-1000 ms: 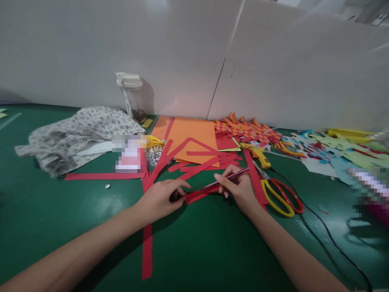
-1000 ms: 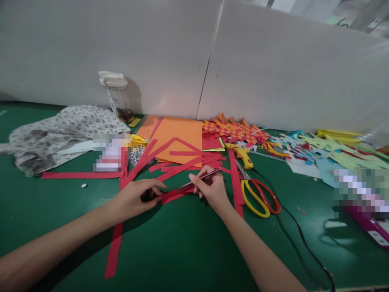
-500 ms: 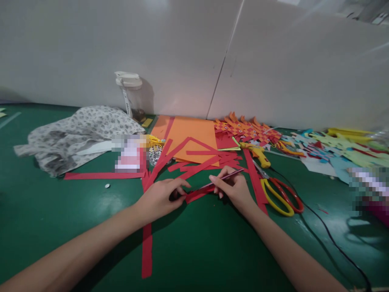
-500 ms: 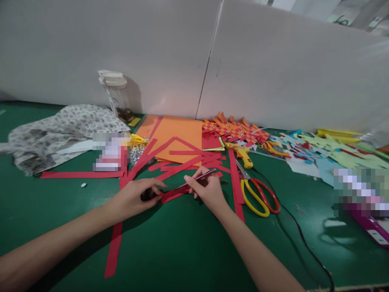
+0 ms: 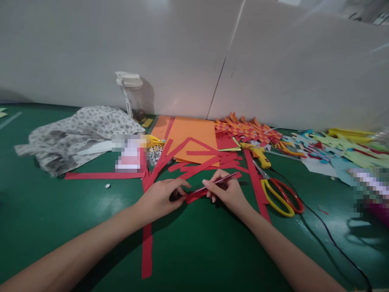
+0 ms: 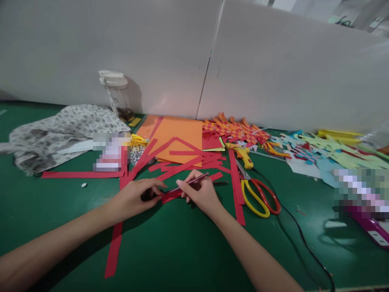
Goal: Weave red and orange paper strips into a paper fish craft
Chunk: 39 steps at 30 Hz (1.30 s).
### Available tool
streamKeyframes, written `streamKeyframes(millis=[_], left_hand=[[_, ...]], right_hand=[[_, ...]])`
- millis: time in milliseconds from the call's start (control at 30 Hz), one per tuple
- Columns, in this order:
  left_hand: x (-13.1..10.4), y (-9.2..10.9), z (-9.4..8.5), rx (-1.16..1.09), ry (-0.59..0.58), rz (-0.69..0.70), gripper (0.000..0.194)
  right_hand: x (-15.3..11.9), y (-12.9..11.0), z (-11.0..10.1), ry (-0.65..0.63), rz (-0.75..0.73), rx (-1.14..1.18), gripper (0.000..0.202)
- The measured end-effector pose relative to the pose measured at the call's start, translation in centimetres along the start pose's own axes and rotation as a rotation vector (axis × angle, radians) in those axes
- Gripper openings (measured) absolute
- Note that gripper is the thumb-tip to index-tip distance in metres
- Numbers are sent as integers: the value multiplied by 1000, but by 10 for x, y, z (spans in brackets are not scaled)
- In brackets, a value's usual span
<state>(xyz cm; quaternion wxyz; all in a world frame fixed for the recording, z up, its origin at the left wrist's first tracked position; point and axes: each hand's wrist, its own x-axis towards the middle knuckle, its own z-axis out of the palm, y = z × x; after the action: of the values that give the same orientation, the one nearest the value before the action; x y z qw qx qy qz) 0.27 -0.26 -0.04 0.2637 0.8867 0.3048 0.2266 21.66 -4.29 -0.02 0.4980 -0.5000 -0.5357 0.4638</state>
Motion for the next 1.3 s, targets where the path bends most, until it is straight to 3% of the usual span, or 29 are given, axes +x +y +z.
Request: streamKeyframes(millis=[467,667,767,833,1000,1167,1300], left_hand=[[-1,-2,1,-12,-3,3,26],[-3,-3,2,39,27,32,27],[-3,1,-2,177,64,101,24],[-3,6,-7,303,86,224,11],[-5,8,-13,484,86,492,16],[-7,3,-11,544,-23,519,22],[-7,4,-11,569,-31,535,23]], right_hand=[[3,-3,-16,157,-58,-90,35],[2,-1,-15,108,-40,-51,34],[2,-1,-14,96,-33,-37,34],[2,-1,-14,92,-35,-23,33],[2,-1,-15,89,-44,-17,33],[1,-4,-11,109,-41,-35,35],[-1,-6,-2,86,-24,-9,34]])
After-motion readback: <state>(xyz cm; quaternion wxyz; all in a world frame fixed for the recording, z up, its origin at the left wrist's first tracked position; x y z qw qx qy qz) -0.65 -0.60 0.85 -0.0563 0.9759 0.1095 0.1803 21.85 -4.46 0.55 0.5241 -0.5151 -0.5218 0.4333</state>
